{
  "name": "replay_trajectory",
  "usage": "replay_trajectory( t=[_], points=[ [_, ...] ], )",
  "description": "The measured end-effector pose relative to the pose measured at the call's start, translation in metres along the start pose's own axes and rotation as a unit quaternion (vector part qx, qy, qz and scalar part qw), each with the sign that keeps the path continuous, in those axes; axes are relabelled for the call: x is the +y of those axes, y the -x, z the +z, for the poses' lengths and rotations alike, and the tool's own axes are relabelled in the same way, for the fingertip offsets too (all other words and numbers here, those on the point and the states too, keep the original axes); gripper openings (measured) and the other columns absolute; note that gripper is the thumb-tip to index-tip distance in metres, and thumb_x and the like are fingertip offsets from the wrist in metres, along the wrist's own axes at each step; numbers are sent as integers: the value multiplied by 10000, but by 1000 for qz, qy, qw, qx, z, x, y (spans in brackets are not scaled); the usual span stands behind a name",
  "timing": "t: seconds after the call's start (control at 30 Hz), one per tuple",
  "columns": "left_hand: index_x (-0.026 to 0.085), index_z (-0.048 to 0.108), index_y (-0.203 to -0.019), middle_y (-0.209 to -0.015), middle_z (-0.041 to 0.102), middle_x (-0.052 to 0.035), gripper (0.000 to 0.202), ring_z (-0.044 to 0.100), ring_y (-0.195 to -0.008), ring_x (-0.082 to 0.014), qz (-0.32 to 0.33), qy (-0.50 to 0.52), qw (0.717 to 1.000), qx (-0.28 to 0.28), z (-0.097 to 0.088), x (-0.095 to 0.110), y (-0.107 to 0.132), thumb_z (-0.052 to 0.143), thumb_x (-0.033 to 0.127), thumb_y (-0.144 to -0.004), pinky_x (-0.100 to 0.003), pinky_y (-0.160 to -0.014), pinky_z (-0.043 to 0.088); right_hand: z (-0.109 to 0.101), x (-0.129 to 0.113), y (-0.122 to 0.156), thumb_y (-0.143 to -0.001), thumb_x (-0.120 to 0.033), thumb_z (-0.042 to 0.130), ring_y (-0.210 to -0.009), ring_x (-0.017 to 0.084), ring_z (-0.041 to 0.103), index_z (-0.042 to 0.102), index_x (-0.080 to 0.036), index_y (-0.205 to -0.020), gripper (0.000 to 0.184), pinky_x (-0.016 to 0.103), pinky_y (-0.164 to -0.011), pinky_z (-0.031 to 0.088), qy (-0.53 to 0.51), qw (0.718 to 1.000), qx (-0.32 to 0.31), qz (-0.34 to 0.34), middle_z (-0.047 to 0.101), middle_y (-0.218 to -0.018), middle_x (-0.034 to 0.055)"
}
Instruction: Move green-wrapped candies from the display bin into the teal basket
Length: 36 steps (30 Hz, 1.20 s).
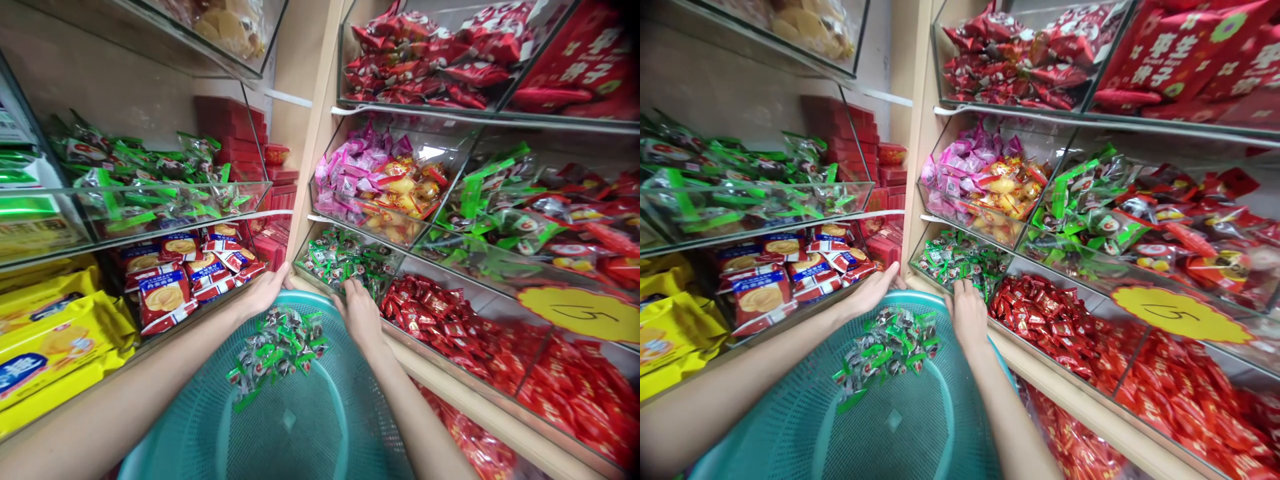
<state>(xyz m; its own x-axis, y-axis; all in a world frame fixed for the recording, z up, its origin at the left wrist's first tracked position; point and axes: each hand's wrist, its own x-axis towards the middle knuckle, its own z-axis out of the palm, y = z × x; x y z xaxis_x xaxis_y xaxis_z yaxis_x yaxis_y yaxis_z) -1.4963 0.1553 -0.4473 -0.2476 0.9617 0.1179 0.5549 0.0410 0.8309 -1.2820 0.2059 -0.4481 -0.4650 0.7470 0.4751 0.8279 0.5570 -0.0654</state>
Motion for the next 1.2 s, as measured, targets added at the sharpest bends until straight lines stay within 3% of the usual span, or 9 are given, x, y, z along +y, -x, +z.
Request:
replay_trajectory(
  t=[0.2, 0.37, 0.5, 0.57, 0.63, 0.7, 0.77, 0.93, 1.2],
  points=[
    [171, 699, -718, -789, 704, -50, 751, 626, -803, -222, 10, -8, 1000, 8, 1, -4, -2, 150, 674, -819, -305, -806, 428, 2, 8, 2, -869, -227, 419, -880, 200, 546, 497, -193, -981, 141, 309, -730, 433, -166, 984, 54, -22, 552, -1001, 77],
    [176, 703, -729, -801, 706, -47, 750, 623, -806, -219, 15, -12, 1000, 5, 2, -6, -4, 147, 671, -821, -299, -810, 428, 6, 11, 1, -860, -263, 448, -944, 185, 551, 487, -191, -1008, 168, 336, -830, 454, -334, 933, 133, -13, 566, -1008, 73],
    [177, 700, -720, -796, 707, -44, 747, 624, -801, -219, 14, -8, 1000, 7, 2, -5, -3, 151, 672, -822, -298, -802, 430, -2, 2, 3, -833, -316, 507, -950, 170, 568, 476, -201, -1073, 269, 312, -806, 491, -438, 882, 174, 19, 563, -1060, 77],
    [177, 700, -717, -784, 707, -42, 746, 625, -791, -221, 12, -7, 1000, 7, 2, -4, -2, 152, 673, -821, -300, -796, 431, -5, -3, 5, -827, -334, 512, -891, 159, 588, 485, -209, -1045, 252, 289, -752, 504, -490, 860, 137, 27, 583, -1015, 63],
    [177, 702, -726, -776, 706, -43, 745, 626, -784, -221, 10, -7, 1000, 6, 2, -4, -2, 153, 672, -821, -301, -794, 433, -4, -7, 8, -822, -350, 509, -779, 145, 599, 505, -211, -986, 215, 267, -677, 503, -523, 850, 51, 20, 604, -920, 40],
    [178, 703, -741, -777, 706, -43, 740, 626, -788, -219, 12, -8, 1000, 6, 2, -5, -3, 156, 668, -823, -301, -798, 432, 3, -8, 11, -809, -344, 511, -676, 131, 582, 529, -203, -926, 185, 252, -617, 483, -516, 856, -35, 9, 610, -831, 19],
    [179, 704, -752, -787, 706, -44, 737, 626, -804, -219, 17, -9, 1000, 3, 2, -6, -3, 154, 664, -825, -300, -806, 430, 11, -8, 13, -792, -315, 513, -608, 119, 553, 551, -190, -890, 163, 241, -577, 453, -478, 875, -83, 1, 610, -769, 6],
    [175, 705, -751, -795, 708, -46, 747, 629, -810, -221, 21, -11, 1000, -2, 2, -6, -3, 148, 668, -822, -300, -808, 428, 26, -7, 17, -787, -268, 496, -574, 110, 529, 577, -171, -884, 159, 226, -556, 414, -430, 893, -130, -16, 618, -720, -5],
    [174, 700, -723, -764, 703, -47, 754, 627, -763, -220, 16, -13, 1000, 9, 3, -2, -1, 147, 677, -816, -297, -769, 436, 32, -14, 21, -802, -277, 535, -736, 144, 580, 614, -179, -913, 168, 280, -718, 443, -393, 909, -134, -35, 652, -834, 18]
  ],
)
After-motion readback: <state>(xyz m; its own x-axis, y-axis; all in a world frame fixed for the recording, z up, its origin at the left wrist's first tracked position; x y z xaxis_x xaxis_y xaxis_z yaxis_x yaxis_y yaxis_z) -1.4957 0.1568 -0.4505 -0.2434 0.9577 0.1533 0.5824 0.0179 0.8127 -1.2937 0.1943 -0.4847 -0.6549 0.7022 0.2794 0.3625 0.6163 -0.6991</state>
